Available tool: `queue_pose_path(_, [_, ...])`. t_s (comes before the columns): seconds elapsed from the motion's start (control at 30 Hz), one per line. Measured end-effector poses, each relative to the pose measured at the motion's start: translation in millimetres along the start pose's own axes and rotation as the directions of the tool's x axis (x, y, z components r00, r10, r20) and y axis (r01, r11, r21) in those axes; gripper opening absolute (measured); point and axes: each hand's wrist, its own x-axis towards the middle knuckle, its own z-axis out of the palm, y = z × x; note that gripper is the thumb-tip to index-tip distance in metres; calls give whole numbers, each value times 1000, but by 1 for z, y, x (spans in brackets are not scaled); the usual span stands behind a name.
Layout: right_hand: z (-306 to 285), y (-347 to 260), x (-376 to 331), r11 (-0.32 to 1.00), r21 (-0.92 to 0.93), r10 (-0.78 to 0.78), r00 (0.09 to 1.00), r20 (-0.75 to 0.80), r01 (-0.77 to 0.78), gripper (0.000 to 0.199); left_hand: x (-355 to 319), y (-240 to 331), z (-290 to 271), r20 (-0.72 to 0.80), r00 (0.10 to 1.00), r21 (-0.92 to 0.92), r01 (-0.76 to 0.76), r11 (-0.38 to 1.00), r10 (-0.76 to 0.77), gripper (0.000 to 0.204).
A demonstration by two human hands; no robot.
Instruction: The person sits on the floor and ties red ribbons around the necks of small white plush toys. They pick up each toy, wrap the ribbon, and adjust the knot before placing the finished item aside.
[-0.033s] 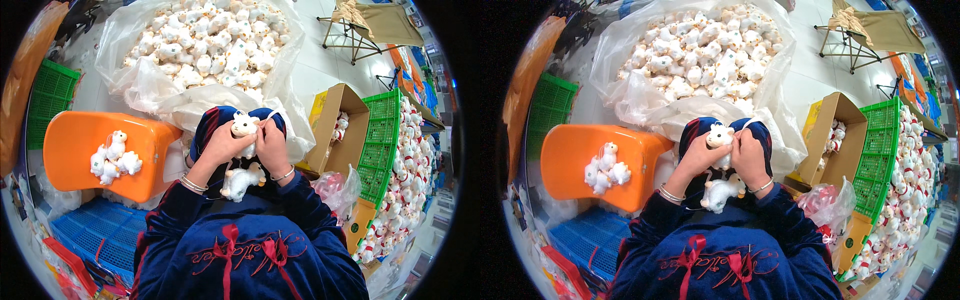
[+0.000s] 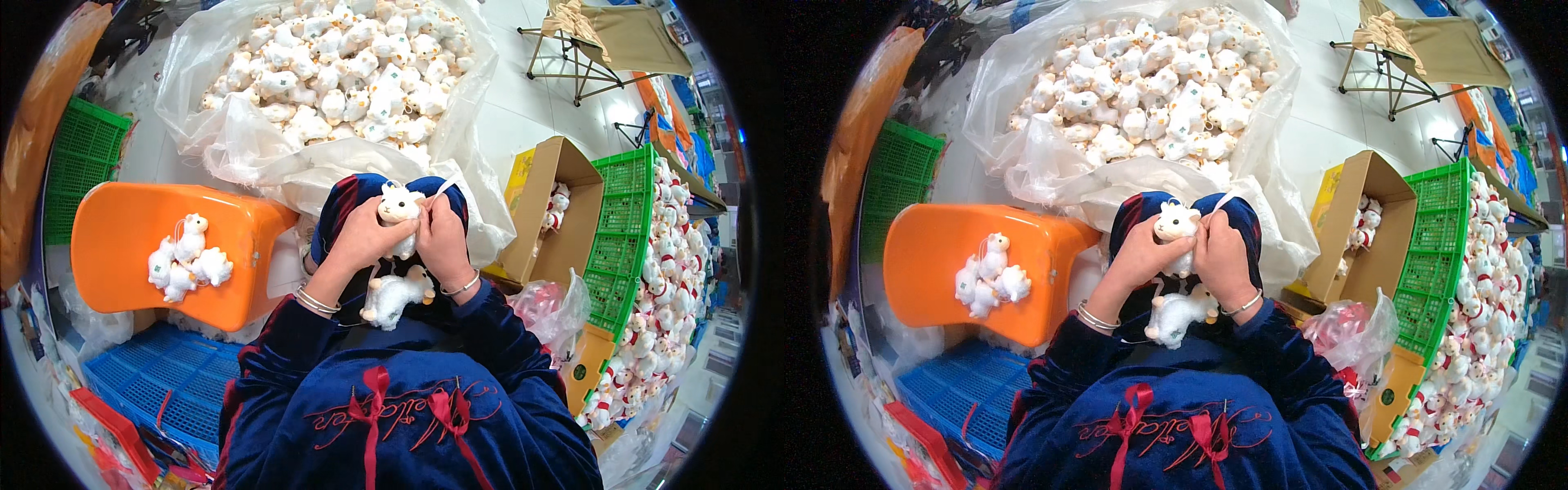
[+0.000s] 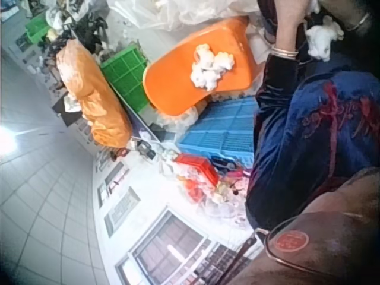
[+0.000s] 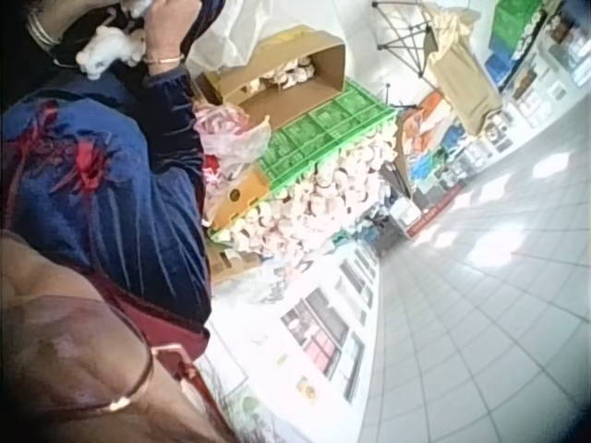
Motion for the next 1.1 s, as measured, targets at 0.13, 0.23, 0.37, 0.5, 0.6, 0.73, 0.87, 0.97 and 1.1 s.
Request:
queue_pose_path(0.13, [-2,6,0,998,25,54,999,-5,-54,13,7,-18,8,-175,980,-10,-101,995,98,51])
queue_pose_path(0.23, [-9,5,-2,991,95,93,995,39,-97,14,5,-10,12,-216,969,58,-110,992,120,51])
queue_pose_path(0.37, [-11,10,-1,991,129,44,999,-32,-39,15,6,11,9,-200,977,396,12,918,74,53])
queue_pose_path(0.5, [-7,0,-2,942,283,190,982,1,-182,16,20,10,7,-115,993,492,39,870,21,54])
queue_pose_path(0.6, [-4,2,0,930,332,165,986,9,-158,14,24,9,-4,61,995,351,-94,932,77,50])
queue_pose_path(0.73, [-5,8,2,893,394,202,976,78,-216,19,22,-8,-30,296,952,200,-140,970,76,41])
queue_pose_path(0.87, [-8,19,3,846,404,326,937,127,-349,28,14,7,-24,128,988,419,-129,899,82,34])
queue_pose_path(0.97, [-16,15,9,881,293,334,927,171,-371,23,13,4,-22,32,992,430,-125,894,123,30])
queue_pose_path(1.1, [-14,20,6,893,320,293,948,126,-318,19,12,2,-15,-40,983,391,-150,908,179,24])
